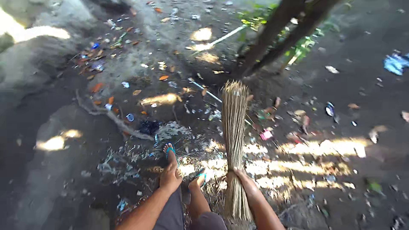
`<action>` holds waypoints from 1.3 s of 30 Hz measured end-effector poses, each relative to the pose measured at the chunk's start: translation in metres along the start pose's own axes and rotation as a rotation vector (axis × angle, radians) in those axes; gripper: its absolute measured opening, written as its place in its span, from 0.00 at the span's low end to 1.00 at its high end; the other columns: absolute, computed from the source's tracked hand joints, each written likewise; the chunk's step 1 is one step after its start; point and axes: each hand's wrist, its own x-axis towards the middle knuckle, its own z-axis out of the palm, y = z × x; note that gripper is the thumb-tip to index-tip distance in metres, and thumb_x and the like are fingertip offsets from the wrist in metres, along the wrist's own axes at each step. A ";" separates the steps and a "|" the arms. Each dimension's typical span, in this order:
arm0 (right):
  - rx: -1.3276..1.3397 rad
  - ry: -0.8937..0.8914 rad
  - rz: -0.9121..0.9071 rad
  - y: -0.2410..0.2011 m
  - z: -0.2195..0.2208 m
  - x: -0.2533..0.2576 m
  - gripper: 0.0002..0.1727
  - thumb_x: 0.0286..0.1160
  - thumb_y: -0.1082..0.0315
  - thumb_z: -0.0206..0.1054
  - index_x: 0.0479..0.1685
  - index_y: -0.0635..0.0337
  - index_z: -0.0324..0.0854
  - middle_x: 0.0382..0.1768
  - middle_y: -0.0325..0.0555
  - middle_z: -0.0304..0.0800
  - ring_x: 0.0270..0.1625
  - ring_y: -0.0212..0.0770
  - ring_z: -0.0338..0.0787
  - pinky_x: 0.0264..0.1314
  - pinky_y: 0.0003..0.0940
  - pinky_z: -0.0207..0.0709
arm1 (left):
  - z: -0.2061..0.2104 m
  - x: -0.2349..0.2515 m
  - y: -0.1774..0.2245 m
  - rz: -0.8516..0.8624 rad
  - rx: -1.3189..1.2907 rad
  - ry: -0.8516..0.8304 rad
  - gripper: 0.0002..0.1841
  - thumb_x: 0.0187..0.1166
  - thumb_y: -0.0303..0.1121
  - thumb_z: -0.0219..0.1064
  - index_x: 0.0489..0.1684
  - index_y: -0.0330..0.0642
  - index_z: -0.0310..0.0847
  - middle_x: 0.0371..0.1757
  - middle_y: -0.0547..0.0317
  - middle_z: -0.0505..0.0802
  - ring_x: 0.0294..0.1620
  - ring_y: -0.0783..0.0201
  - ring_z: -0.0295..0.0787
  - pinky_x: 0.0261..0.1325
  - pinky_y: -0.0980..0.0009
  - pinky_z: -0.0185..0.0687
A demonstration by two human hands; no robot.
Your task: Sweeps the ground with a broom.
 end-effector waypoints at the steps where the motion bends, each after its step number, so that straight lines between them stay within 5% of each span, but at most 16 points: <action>1: -0.046 -0.036 0.041 -0.003 0.009 -0.010 0.33 0.90 0.58 0.54 0.92 0.54 0.49 0.53 0.56 0.87 0.45 0.44 0.91 0.47 0.42 0.88 | -0.003 0.002 -0.016 -0.041 -0.066 0.020 0.38 0.79 0.52 0.68 0.90 0.49 0.66 0.92 0.49 0.67 0.90 0.50 0.65 0.88 0.46 0.64; 6: -0.278 -0.455 0.265 0.009 0.032 -0.046 0.44 0.71 0.59 0.66 0.88 0.57 0.48 0.44 0.53 0.91 0.41 0.47 0.94 0.48 0.46 0.90 | -0.008 -0.011 -0.097 -0.178 -0.298 0.011 0.36 0.81 0.47 0.69 0.87 0.38 0.67 0.88 0.39 0.71 0.89 0.45 0.66 0.90 0.49 0.62; 9: -0.482 -0.661 0.352 0.022 0.065 -0.029 0.60 0.65 0.61 0.74 0.96 0.47 0.30 0.58 0.61 0.87 0.49 0.54 0.93 0.53 0.53 0.89 | -0.009 -0.020 -0.139 -0.237 -0.346 -0.059 0.35 0.82 0.46 0.67 0.87 0.37 0.67 0.90 0.40 0.68 0.91 0.47 0.63 0.91 0.51 0.59; 14: -0.914 -0.426 0.176 -0.002 0.226 0.082 0.59 0.70 0.62 0.77 0.97 0.44 0.35 0.71 0.66 0.80 0.65 0.59 0.88 0.67 0.60 0.82 | -0.019 -0.014 -0.185 -0.273 -0.500 -0.110 0.34 0.83 0.44 0.67 0.86 0.35 0.68 0.86 0.36 0.73 0.89 0.44 0.67 0.91 0.49 0.59; 19: -0.648 -0.170 -0.110 -0.049 0.358 0.139 0.60 0.76 0.63 0.72 0.98 0.38 0.23 0.76 0.68 0.75 0.62 0.59 0.88 0.62 0.59 0.83 | -0.048 0.006 -0.211 -0.261 -0.563 -0.157 0.34 0.86 0.47 0.64 0.88 0.39 0.66 0.89 0.39 0.70 0.91 0.46 0.62 0.93 0.51 0.55; 22: -0.551 -0.247 -0.142 -0.059 0.364 0.086 0.63 0.70 0.62 0.72 0.97 0.35 0.20 0.81 0.65 0.68 0.62 0.55 0.89 0.59 0.57 0.86 | -0.073 0.011 -0.227 -0.254 -0.625 -0.157 0.34 0.86 0.46 0.64 0.88 0.38 0.65 0.89 0.38 0.69 0.91 0.46 0.63 0.93 0.51 0.56; 25: -0.645 -0.382 0.106 -0.071 0.339 0.019 0.60 0.67 0.66 0.71 0.98 0.38 0.28 0.76 0.61 0.75 0.56 0.50 0.90 0.54 0.51 0.87 | -0.096 0.011 -0.246 -0.256 -0.681 -0.161 0.34 0.86 0.45 0.64 0.88 0.36 0.65 0.90 0.36 0.68 0.91 0.45 0.62 0.93 0.50 0.55; 28: -0.828 -0.477 0.302 -0.067 0.341 0.028 0.58 0.70 0.68 0.74 0.97 0.41 0.34 0.70 0.62 0.80 0.54 0.52 0.91 0.55 0.51 0.87 | -0.113 0.013 -0.257 -0.225 -0.676 -0.176 0.34 0.86 0.46 0.64 0.88 0.37 0.66 0.89 0.38 0.69 0.91 0.45 0.63 0.93 0.49 0.55; 31: -0.969 -0.362 0.182 -0.074 0.394 0.088 0.54 0.71 0.70 0.75 0.96 0.47 0.42 0.74 0.66 0.77 0.65 0.58 0.87 0.65 0.57 0.83 | -0.123 0.012 -0.254 -0.213 -0.690 -0.197 0.33 0.85 0.46 0.64 0.88 0.39 0.67 0.89 0.39 0.70 0.91 0.47 0.63 0.93 0.50 0.55; 34: -0.876 -0.204 0.034 -0.091 0.453 0.131 0.54 0.75 0.66 0.73 0.98 0.43 0.37 0.80 0.68 0.70 0.71 0.62 0.83 0.69 0.61 0.79 | -0.123 0.015 -0.250 -0.202 -0.717 -0.202 0.33 0.84 0.45 0.65 0.87 0.39 0.68 0.88 0.40 0.71 0.90 0.48 0.64 0.92 0.51 0.57; 36: -0.842 -0.232 -0.031 -0.080 0.470 0.124 0.52 0.78 0.66 0.71 0.98 0.42 0.37 0.83 0.65 0.68 0.73 0.59 0.82 0.71 0.59 0.79 | -0.121 0.016 -0.248 -0.204 -0.719 -0.222 0.34 0.85 0.46 0.65 0.88 0.40 0.67 0.89 0.41 0.71 0.91 0.49 0.64 0.93 0.52 0.56; 38: -0.848 -0.334 -0.053 -0.069 0.464 0.098 0.55 0.77 0.64 0.69 0.98 0.38 0.30 0.91 0.62 0.55 0.81 0.59 0.75 0.78 0.61 0.73 | -0.122 0.018 -0.248 -0.214 -0.721 -0.230 0.34 0.85 0.46 0.64 0.89 0.40 0.66 0.90 0.39 0.69 0.92 0.47 0.62 0.93 0.51 0.55; 39: -0.839 -0.364 -0.045 -0.069 0.459 0.080 0.56 0.76 0.64 0.70 0.98 0.36 0.30 0.88 0.61 0.60 0.77 0.58 0.80 0.73 0.60 0.78 | -0.123 0.018 -0.249 -0.220 -0.736 -0.226 0.34 0.85 0.46 0.64 0.89 0.39 0.65 0.90 0.38 0.69 0.92 0.47 0.61 0.93 0.51 0.54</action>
